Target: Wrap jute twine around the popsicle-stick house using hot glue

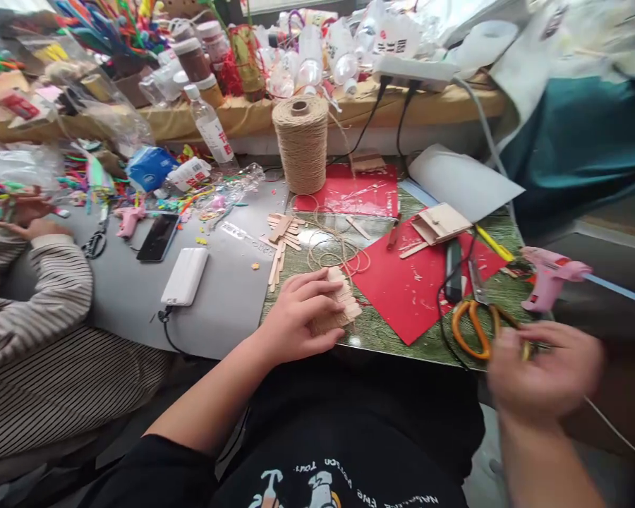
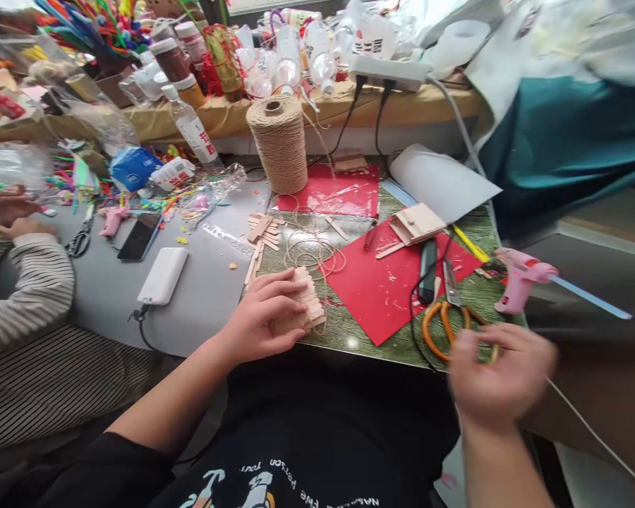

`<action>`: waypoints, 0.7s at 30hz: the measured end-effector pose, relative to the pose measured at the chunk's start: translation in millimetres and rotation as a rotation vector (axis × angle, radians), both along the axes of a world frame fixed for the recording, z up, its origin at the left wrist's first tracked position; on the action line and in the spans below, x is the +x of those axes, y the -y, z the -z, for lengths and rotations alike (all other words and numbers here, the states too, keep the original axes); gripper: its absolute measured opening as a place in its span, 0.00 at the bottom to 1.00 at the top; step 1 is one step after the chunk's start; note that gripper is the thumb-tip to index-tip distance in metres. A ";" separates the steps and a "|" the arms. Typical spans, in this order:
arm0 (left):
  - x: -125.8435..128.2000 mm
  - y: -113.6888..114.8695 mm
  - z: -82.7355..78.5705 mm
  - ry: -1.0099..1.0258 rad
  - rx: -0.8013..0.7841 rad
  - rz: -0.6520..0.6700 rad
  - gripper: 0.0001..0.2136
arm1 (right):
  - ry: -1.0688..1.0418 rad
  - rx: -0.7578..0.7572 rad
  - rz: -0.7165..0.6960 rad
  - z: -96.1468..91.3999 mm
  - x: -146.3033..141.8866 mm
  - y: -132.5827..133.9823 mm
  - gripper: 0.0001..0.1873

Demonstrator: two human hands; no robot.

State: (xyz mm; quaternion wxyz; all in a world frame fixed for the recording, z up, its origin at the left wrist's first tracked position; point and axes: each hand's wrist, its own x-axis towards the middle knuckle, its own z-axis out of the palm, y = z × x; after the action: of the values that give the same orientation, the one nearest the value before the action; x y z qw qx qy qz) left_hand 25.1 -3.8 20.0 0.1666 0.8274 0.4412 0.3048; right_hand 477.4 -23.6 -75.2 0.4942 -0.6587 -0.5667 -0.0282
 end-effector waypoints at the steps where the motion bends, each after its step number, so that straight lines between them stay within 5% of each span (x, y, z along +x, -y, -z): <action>1: 0.6 -0.3 -0.4 -0.004 0.003 0.000 0.14 | 0.028 -0.021 -0.259 -20.5 -54.3 -7.5 0.07; 4: 3.0 -0.9 -2.1 -0.007 0.020 -0.008 0.15 | -0.033 -0.156 -0.825 -60.1 -169.7 -8.8 0.14; 7: 5.3 -0.2 -4.4 -0.019 0.024 -0.014 0.16 | -0.182 -0.202 -0.968 -64.0 -211.9 6.4 0.13; 12: 5.7 0.8 -5.6 -0.033 0.035 -0.011 0.15 | -0.309 -0.234 -0.862 -44.0 -218.2 9.7 0.12; 16: 5.3 0.2 -4.9 -0.032 0.041 -0.009 0.15 | -0.177 -0.076 -0.948 -42.9 -214.9 1.4 0.22; 21: 5.2 0.9 -4.6 -0.045 0.046 -0.002 0.15 | -0.077 0.009 -0.975 -44.9 -209.3 -2.7 0.21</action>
State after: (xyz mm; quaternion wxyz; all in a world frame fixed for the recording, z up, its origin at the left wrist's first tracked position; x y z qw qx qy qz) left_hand 30.2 -4.7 24.6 0.1374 0.8372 0.4386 0.2964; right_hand 268.1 -20.9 -30.3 0.4734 -0.3151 -0.7902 0.2284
